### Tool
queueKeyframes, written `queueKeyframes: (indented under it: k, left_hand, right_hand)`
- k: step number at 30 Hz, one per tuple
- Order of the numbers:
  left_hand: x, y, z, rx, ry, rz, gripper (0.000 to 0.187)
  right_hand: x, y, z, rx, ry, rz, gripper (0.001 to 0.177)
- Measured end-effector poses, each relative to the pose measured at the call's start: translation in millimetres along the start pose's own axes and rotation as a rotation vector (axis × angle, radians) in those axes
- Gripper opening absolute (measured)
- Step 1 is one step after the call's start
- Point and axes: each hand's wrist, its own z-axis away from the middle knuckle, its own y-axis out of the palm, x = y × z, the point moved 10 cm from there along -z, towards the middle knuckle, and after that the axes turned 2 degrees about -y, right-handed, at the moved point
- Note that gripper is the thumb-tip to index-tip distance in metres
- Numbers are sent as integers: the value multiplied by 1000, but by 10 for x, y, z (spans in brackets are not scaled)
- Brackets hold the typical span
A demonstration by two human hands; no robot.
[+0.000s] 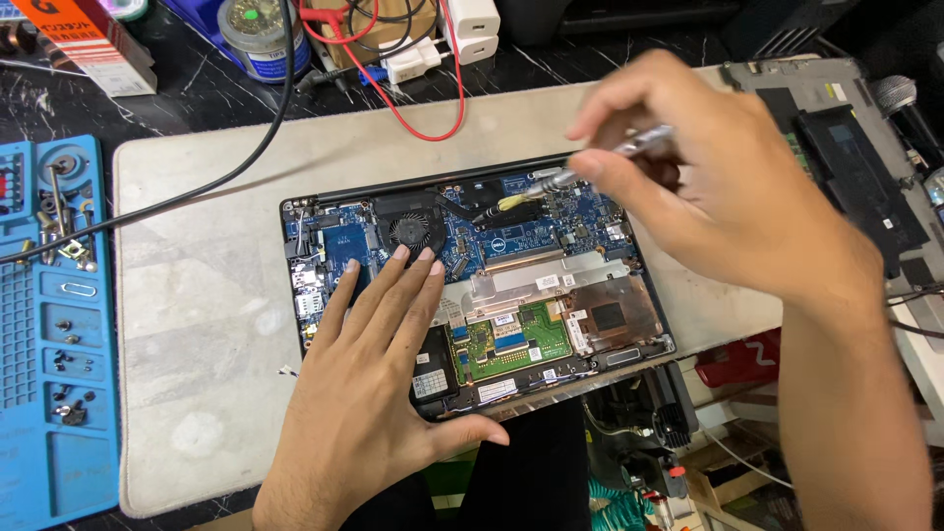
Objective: The person uses a screwdriver to remove screws from the motherboard of a disassembled laptop. They then lift and remove the cooling fan assembly from the laptop chassis.
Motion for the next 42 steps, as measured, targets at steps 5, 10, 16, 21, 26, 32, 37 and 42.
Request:
queueKeyframes:
  k: [5,10,16,21,26,32,37,42]
  left_hand:
    - [72,-278,-47,-193,-87,268,100]
    - [86,-574,8,-390,-180,368,44]
    - [110,-781,68,-545,-253,558,16]
    - [103,-800,133,-601,-237,592,12]
    - [202,-821,252,-627,-251,562,9]
    - [524,-942,565,-643,-366,519,6]
    - [1099,-1091,1144,-634,-534,187,12]
    - [1557,-1292,1608,-672,-711,-121,6]
  right_hand:
    - [-236,-37,425,-363,48,-488,16]
    - [-506,227,739,-457,141,-724,14]
    - [-590,661,899,-514,292,-1019,23]
    - [-613,836,962,-543,402,-1044,29]
    - [-461,928,849,-523,403,-1063,28]
    - [-134,1139,549,-440,344,-1048,30]
    - [77,1310,307,-402,270,-1056,27]
    - [200,1372,185,-375,229,-1033,21]
